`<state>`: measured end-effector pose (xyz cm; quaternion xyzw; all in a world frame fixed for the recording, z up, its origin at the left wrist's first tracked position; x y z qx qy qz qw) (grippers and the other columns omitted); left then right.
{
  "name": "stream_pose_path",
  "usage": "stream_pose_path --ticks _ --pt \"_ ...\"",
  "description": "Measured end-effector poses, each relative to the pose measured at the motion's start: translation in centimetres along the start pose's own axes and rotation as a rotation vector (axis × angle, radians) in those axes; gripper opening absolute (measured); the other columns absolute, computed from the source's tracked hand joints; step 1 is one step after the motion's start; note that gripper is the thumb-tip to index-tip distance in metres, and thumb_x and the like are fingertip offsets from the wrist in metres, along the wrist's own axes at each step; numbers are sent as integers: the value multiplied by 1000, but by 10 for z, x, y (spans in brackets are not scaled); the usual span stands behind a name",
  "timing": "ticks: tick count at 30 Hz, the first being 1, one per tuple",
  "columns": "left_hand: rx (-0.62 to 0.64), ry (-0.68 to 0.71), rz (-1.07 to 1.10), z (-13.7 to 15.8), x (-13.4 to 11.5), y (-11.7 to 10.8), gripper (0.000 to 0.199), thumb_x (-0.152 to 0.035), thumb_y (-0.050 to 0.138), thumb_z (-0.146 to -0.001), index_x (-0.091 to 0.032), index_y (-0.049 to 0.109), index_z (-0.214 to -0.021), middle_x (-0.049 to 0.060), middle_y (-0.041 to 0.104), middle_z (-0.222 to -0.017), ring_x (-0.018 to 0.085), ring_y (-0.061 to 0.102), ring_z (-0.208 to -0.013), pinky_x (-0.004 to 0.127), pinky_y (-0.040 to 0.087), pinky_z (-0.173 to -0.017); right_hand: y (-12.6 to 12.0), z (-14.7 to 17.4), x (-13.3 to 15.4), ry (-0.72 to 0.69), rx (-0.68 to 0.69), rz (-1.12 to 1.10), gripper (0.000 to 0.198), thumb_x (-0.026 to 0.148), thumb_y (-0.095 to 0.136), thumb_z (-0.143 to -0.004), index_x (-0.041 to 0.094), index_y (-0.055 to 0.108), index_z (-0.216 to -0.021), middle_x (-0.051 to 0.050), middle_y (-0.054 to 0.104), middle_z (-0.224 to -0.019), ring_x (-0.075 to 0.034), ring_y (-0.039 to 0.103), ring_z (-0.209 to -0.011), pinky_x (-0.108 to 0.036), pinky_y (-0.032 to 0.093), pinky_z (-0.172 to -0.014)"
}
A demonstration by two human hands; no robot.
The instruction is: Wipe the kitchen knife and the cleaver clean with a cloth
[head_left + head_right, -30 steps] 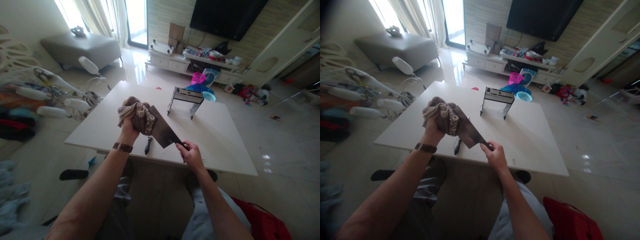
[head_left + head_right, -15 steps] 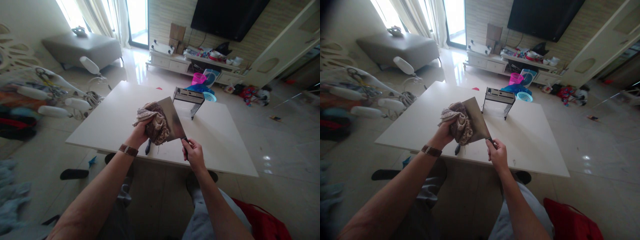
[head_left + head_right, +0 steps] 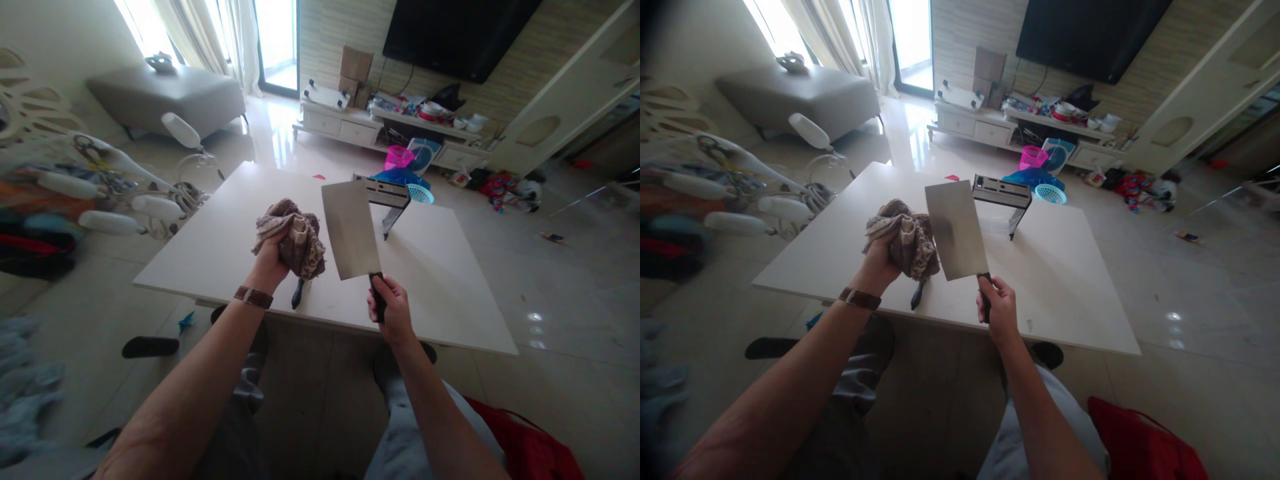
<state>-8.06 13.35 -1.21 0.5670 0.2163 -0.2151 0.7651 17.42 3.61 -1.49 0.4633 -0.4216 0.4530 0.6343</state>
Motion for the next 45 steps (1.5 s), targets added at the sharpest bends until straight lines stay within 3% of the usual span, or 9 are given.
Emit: stream_pose_path --ticks 5,11,18,29,35,40,45 --pt "25 -82 -50 8 11 5 15 -21 76 -84 -18 78 -99 5 84 -100 23 79 -102 39 60 -106 -5 -2 4 -29 -94 -35 51 60 88 -70 23 53 -76 10 53 -52 -5 38 -34 -18 28 -27" --pt "122 -262 -195 25 50 13 18 -16 80 -80 -14 81 -97 11 83 -103 28 80 -102 41 60 -107 -2 -4 -1 -18 -130 -8 54 63 86 -70 23 50 -75 10 51 -50 -5 38 -34 -17 28 -29" --pt "170 -270 -242 33 81 12 23 -18 89 -71 -17 83 -93 11 83 -109 30 78 -110 41 60 -106 -5 -2 2 -123 -155 118 51 63 79 -81 23 50 -73 9 52 -51 -5 40 -35 -18 27 -32" --pt "174 -254 -164 34 68 21 22 -18 86 -75 -16 81 -96 11 83 -112 29 78 -108 40 60 -105 -14 -2 9 -196 -205 189 47 62 76 -86 23 53 -75 9 53 -54 -6 45 -38 -18 34 -35" --pt "104 -255 -70 33 62 22 18 -16 80 -80 -15 78 -98 8 84 -103 24 79 -100 39 59 -107 -7 -2 2 -133 -138 201 48 64 77 -84 22 54 -75 9 52 -52 -6 44 -36 -18 32 -33" --pt "141 -263 -95 34 66 25 16 -15 79 -82 -15 80 -98 8 83 -103 23 78 -102 37 58 -107 0 1 5 -136 -111 218 49 64 77 -84 22 54 -73 9 52 -51 -6 44 -36 -17 31 -34" --pt "220 -356 -165 40 79 25 9 -14 79 -82 -14 81 -91 10 83 -101 24 78 -100 38 57 -107 7 4 6 -133 -86 260 50 65 75 -84 22 55 -72 9 47 -46 -6 42 -34 -18 29 -33"
Point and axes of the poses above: each hand's wrist, its own z-axis away from the middle knuckle, its own y-axis out of the palm, x = y × z, the point moved 8 cm from there along -z, towards the middle knuckle
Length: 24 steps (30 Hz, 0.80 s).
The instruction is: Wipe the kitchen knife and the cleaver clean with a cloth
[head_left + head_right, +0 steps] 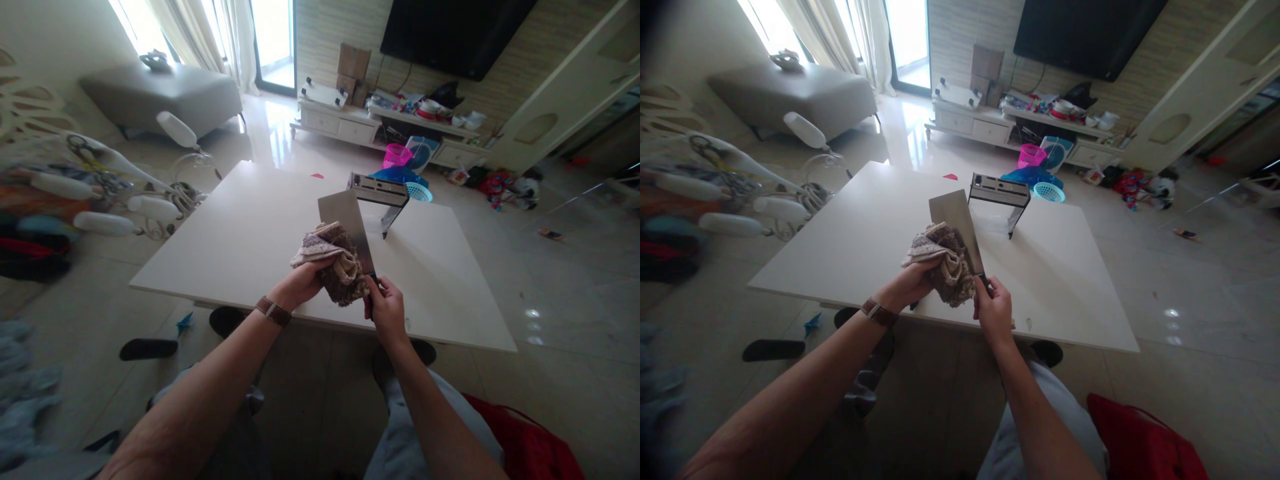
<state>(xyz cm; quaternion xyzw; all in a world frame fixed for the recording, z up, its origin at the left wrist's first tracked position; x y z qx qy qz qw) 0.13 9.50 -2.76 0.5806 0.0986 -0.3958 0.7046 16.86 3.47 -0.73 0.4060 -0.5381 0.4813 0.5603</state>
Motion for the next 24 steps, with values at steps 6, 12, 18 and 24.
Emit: stream_pose_path --ticks 6,12,18,24 --pt "39 27 -76 0 8 2 37 -8 91 -66 -16 81 -101 8 83 -105 26 77 -108 42 54 -112 -4 -2 0 5 -25 28 50 68 75 -81 21 60 -76 9 48 -46 -8 42 -33 -19 28 -31" --pt "-65 129 -85 -1 2 -2 45 -8 93 -63 -17 80 -106 8 83 -104 25 78 -104 39 58 -107 -4 -2 5 -4 -8 53 46 64 76 -82 21 60 -74 9 47 -44 -8 42 -34 -19 29 -33" --pt "-79 208 -68 -4 -21 -12 60 -8 93 -63 -20 78 -120 8 83 -111 27 78 -107 39 61 -103 -3 0 8 -20 31 83 47 62 76 -83 21 57 -71 9 48 -45 -7 43 -34 -18 30 -34" --pt "-195 285 19 -3 -51 -29 31 -11 85 -73 -19 79 -103 7 83 -106 27 77 -111 40 60 -107 -1 2 3 1 63 75 46 60 79 -82 21 57 -70 8 49 -47 -7 43 -34 -19 31 -33"
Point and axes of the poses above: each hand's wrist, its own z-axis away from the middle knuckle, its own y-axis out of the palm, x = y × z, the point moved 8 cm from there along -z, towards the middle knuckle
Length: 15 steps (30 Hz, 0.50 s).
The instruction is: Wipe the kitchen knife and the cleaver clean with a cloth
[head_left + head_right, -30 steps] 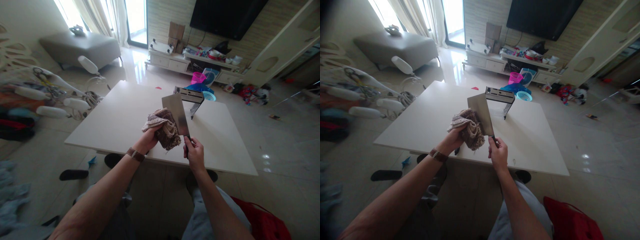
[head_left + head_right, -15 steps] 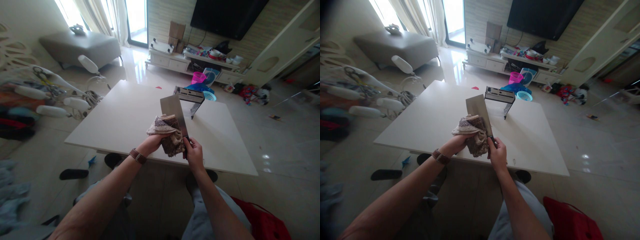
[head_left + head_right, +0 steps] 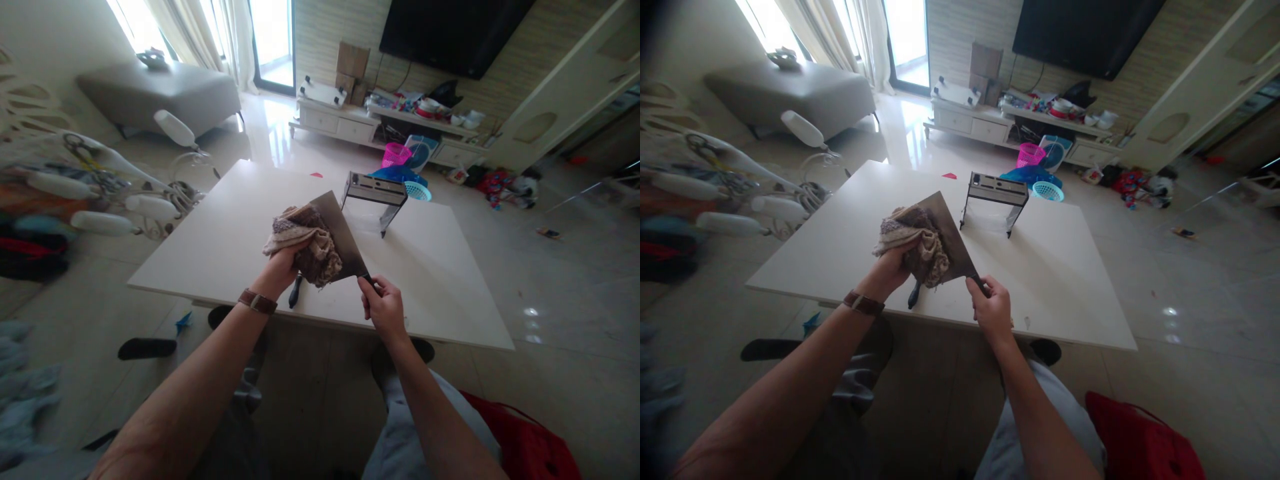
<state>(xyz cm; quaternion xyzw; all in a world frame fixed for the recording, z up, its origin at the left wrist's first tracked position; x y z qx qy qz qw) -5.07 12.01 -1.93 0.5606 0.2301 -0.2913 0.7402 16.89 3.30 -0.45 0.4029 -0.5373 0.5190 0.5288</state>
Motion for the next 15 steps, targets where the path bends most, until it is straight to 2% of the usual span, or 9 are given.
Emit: stream_pose_path --ticks 4,7,11,15 --pt "-12 15 69 -3 -3 -2 14 -18 79 -83 -19 79 -97 5 83 -105 24 76 -115 38 56 -112 0 0 -2 8 -3 -40 46 60 78 -82 21 56 -70 8 50 -48 -7 43 -34 -18 31 -33" --pt "37 -70 72 2 10 5 10 -19 77 -86 -19 79 -95 4 83 -104 22 76 -112 38 53 -114 0 -1 -2 20 -13 -77 48 62 77 -82 22 55 -70 8 50 -48 -7 43 -33 -18 30 -32" --pt "137 -189 11 13 31 16 17 -14 82 -80 -17 81 -96 6 83 -104 22 78 -105 38 55 -112 0 -2 -1 18 -21 -62 48 63 78 -81 21 56 -70 8 49 -47 -6 42 -33 -18 29 -32" --pt "210 -240 -82 20 42 19 28 -12 90 -69 -16 82 -95 9 83 -109 27 76 -110 40 55 -112 -1 -1 1 8 -22 -45 48 63 77 -81 21 56 -69 8 48 -46 -6 42 -34 -18 28 -33"
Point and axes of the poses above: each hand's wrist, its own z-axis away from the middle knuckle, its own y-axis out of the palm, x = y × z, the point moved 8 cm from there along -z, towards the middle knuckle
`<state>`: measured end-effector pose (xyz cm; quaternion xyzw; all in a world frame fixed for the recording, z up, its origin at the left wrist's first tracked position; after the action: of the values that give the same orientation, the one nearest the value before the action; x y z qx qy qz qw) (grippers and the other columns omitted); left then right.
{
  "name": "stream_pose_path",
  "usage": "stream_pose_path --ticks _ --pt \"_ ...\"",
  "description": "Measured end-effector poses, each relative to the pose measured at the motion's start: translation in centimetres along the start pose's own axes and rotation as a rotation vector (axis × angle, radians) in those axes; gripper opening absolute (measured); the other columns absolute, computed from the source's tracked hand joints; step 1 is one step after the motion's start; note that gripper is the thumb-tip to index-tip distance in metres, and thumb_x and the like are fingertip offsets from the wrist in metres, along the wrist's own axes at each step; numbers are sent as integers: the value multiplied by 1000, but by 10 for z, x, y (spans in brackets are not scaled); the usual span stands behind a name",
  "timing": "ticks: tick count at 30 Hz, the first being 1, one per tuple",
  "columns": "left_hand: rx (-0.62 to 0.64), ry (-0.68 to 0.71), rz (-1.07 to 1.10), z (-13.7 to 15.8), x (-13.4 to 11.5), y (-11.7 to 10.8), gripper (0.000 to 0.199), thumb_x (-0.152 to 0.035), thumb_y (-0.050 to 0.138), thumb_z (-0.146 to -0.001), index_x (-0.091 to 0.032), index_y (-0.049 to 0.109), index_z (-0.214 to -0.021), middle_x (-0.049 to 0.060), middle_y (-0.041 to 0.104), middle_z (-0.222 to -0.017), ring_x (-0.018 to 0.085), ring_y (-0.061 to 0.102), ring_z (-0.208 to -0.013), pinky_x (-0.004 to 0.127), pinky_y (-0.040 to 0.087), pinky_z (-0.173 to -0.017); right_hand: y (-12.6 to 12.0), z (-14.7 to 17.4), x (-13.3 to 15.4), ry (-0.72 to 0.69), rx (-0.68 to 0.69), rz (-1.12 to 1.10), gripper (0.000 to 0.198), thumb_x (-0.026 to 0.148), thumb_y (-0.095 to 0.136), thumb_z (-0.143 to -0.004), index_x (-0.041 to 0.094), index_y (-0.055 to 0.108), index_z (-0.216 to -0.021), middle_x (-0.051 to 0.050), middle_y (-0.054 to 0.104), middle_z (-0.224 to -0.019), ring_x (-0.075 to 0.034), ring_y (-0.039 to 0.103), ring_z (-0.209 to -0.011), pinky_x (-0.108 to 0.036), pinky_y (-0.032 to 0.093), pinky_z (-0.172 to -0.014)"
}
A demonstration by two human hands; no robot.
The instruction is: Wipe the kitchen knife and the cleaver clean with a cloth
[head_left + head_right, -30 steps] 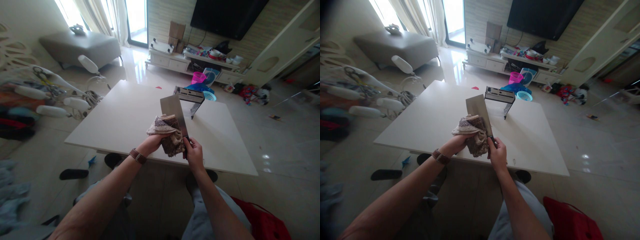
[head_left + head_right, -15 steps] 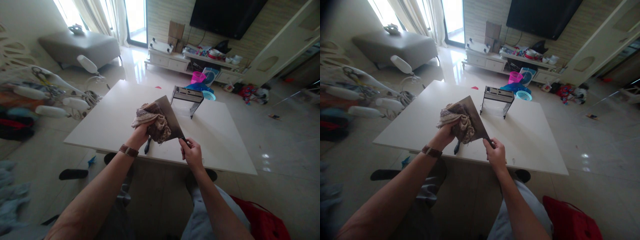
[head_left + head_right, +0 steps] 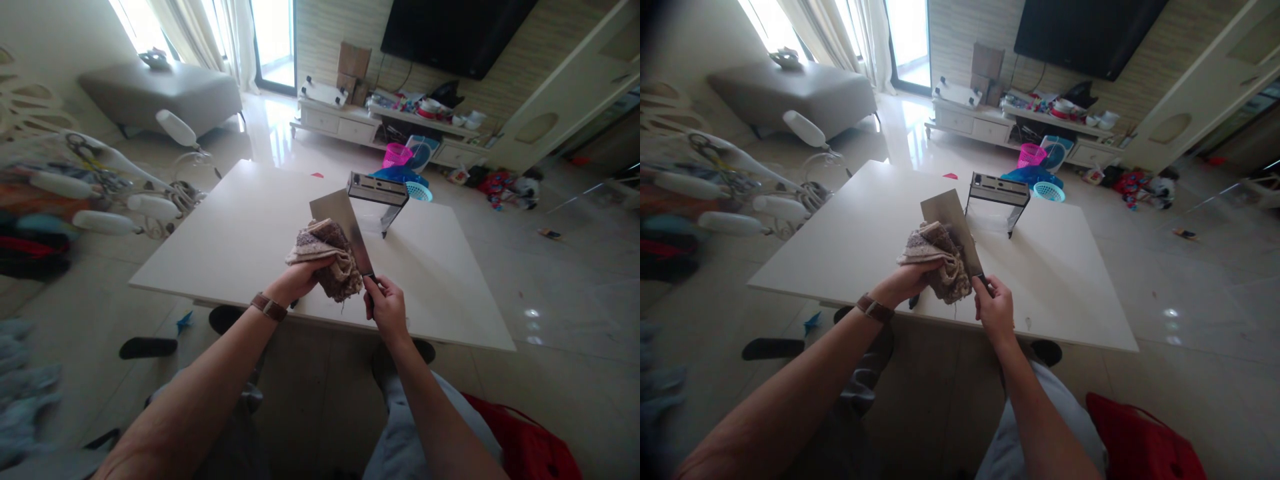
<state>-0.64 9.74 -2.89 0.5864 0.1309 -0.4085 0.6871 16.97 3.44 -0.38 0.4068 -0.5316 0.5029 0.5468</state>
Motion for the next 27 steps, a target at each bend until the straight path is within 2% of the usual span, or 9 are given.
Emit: stream_pose_path --ticks 6,13,20,27 --pt "-19 27 -95 -1 7 -1 37 -15 97 -60 -16 82 -93 11 83 -110 30 75 -115 43 53 -114 -2 -1 -2 12 -4 -7 48 64 77 -81 21 58 -72 9 45 -44 -7 40 -34 -19 28 -33" --pt "-120 158 -59 0 -9 -4 57 -12 96 -58 -22 80 -112 6 82 -114 26 75 -115 38 56 -111 0 -1 2 -22 12 29 47 62 75 -84 21 57 -71 9 46 -45 -7 42 -34 -18 29 -34" --pt "-213 181 11 -4 -28 -22 28 -13 88 -68 -19 80 -95 7 83 -104 28 76 -114 38 60 -106 -3 1 4 -21 59 125 46 61 76 -85 22 58 -71 8 50 -48 -7 44 -35 -19 32 -34" --pt "-279 282 114 -5 -55 -37 22 -13 84 -70 -18 79 -90 6 83 -105 26 76 -116 38 57 -111 -3 1 1 -15 115 208 45 64 74 -85 22 63 -74 7 52 -50 -9 44 -36 -21 34 -34"
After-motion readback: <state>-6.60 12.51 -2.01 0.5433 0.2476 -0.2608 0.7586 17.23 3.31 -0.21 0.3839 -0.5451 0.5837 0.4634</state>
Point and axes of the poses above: each hand's wrist, its own z-axis away from the middle knuckle, its own y-axis out of the palm, x = y × z, the point moved 8 cm from there along -z, towards the middle knuckle
